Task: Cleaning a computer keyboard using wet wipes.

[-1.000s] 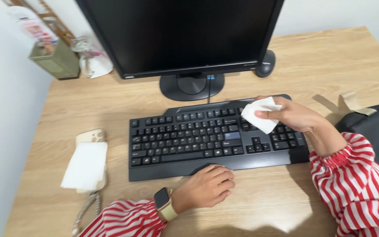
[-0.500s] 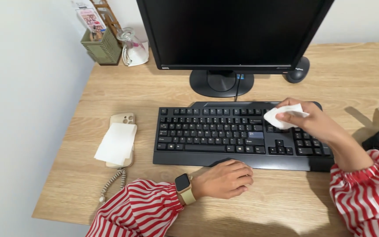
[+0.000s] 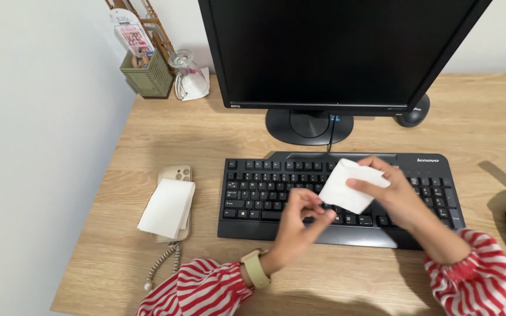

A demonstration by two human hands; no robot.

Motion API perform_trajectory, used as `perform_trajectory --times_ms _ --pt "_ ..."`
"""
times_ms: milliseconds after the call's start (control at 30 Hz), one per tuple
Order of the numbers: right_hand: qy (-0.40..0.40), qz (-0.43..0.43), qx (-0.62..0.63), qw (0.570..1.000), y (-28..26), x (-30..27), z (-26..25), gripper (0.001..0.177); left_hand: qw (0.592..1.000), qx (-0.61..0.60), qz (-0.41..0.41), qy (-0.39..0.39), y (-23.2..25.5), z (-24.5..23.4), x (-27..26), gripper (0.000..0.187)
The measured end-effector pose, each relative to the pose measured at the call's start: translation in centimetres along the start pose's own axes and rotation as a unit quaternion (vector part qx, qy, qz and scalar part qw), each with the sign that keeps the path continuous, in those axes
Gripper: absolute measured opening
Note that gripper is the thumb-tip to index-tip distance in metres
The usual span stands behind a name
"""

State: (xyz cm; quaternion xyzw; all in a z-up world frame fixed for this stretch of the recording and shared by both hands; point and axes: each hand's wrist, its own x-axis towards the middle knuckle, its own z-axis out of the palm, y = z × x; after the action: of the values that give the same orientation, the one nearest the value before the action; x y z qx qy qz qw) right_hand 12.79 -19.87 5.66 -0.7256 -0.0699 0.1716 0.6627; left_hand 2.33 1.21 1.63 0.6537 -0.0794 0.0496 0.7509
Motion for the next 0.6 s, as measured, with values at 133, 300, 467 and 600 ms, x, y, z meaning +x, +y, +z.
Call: perform_trajectory --times_ms 133,300,467,600 --pt "0.000 0.020 0.073 0.997 0.2 0.1 0.9 0.025 0.993 -0.090 -0.079 0.005 -2.3 -1.4 1.7 0.035" --pt "-0.019 0.064 0.105 0.992 1.4 0.2 1.2 0.023 0.985 -0.118 -0.110 -0.059 -0.4 -2.3 2.4 0.021" --pt "-0.037 0.090 0.098 0.990 1.2 -0.2 1.6 0.036 0.985 -0.117 -0.116 -0.059 -1.6 -2.6 2.7 0.015" --pt "-0.053 0.105 0.006 0.993 3.0 -0.1 0.6 0.037 0.986 -0.115 -0.080 -0.086 -2.8 -1.8 1.4 0.017"
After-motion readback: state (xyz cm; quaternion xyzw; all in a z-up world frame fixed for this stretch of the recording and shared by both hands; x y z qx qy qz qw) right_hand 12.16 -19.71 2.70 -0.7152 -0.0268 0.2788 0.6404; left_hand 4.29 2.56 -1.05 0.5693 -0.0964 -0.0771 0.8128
